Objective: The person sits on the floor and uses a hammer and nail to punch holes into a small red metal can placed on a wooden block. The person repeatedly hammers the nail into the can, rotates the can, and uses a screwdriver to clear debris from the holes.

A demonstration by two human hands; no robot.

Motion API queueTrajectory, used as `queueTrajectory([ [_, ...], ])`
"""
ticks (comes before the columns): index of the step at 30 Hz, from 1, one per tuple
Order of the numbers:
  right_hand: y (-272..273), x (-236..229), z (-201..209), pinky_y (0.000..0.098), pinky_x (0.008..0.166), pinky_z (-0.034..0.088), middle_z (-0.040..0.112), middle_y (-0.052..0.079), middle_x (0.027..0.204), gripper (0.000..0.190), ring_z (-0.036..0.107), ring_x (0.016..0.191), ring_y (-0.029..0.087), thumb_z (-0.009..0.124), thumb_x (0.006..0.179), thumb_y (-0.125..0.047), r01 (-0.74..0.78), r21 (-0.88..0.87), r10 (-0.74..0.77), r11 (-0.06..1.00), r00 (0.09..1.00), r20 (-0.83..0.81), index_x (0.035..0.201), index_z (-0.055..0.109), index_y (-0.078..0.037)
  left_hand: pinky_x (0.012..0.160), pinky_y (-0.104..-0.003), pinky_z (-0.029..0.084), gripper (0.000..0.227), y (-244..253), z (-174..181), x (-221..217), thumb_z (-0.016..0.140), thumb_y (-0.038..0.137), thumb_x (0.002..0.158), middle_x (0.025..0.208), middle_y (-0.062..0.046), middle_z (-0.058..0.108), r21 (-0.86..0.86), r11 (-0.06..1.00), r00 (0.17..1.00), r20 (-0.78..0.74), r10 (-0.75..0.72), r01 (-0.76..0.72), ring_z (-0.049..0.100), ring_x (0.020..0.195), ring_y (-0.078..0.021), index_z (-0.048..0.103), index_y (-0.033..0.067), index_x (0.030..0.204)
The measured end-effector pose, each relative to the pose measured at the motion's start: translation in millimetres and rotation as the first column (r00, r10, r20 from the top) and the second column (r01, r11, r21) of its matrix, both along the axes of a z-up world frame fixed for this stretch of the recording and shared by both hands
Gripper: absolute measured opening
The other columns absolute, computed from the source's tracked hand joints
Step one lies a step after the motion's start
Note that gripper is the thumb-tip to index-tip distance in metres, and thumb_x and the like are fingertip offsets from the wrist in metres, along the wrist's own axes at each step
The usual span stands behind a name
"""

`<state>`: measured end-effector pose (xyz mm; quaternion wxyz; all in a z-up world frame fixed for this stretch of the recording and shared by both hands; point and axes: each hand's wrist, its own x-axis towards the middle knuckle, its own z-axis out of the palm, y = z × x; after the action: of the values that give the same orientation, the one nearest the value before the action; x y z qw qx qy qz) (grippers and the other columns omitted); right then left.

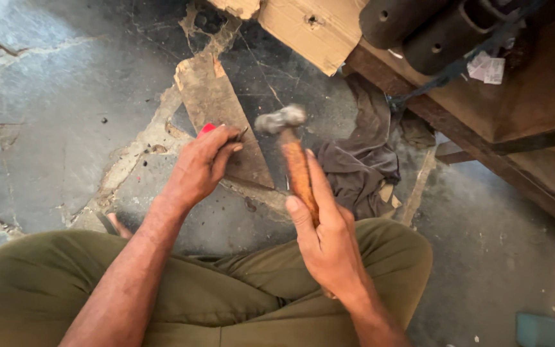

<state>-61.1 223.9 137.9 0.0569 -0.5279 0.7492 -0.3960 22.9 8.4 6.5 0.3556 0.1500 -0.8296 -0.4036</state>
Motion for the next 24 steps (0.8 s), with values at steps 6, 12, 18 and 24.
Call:
queueTrajectory([
  [6,4,15,66,0.0305,0.06,0.057,0.069,0.005,0.089,0.045,0.064,0.067,0.012,0.051,0.108,-0.017,0.275,-0.231,-0.205,0.933,0.936,0.286,0.152,0.04,-0.011,0.08,-0.043,0.054,0.019,5,-17,5,0.067,0.009,0.101,0.105,-0.018,0.069,0.065,0.998,1.0,0.011,-0.013,0.012,0.069,0.097,-0.0387,0.066,0.004,0.119],
  [12,-33,-4,52,0.0379,0.059,0.05,0.062,0.023,0.073,0.062,0.055,0.059,0.021,0.063,0.104,-0.022,0.126,0.55,-0.274,0.825,0.942,0.196,0.163,0.043,-0.017,0.081,-0.042,0.054,0.019,3,-5,0,0.068,0.008,0.097,0.104,-0.017,0.069,0.017,1.0,0.999,-0.035,-0.017,0.017,0.069,0.097,-0.0381,0.066,0.0039,0.116],
  [18,-6,-7,28,0.027,0.057,0.049,0.066,0.008,0.08,0.058,0.054,0.059,0.011,0.057,0.104,-0.022,0.187,0.166,-0.22,0.968,0.953,0.21,0.159,0.039,-0.01,0.083,-0.04,0.055,0.018,10,-6,5,0.069,0.007,0.099,0.106,-0.017,0.07,0.023,1.0,0.998,-0.055,-0.015,0.016,0.069,0.099,-0.0367,0.065,0.0029,0.117],
  [24,-1,5,22,0.0215,0.046,0.046,0.057,-0.003,0.073,0.063,0.051,0.055,0.003,0.056,0.102,-0.023,0.26,0.153,-0.301,0.953,0.777,0.552,0.161,0.036,-0.015,0.081,-0.037,0.056,0.015,4,-3,2,0.067,0.008,0.102,0.104,-0.016,0.071,0.119,0.993,0.998,-0.067,-0.003,0.011,0.073,0.095,-0.0326,0.064,0.0044,0.115],
])
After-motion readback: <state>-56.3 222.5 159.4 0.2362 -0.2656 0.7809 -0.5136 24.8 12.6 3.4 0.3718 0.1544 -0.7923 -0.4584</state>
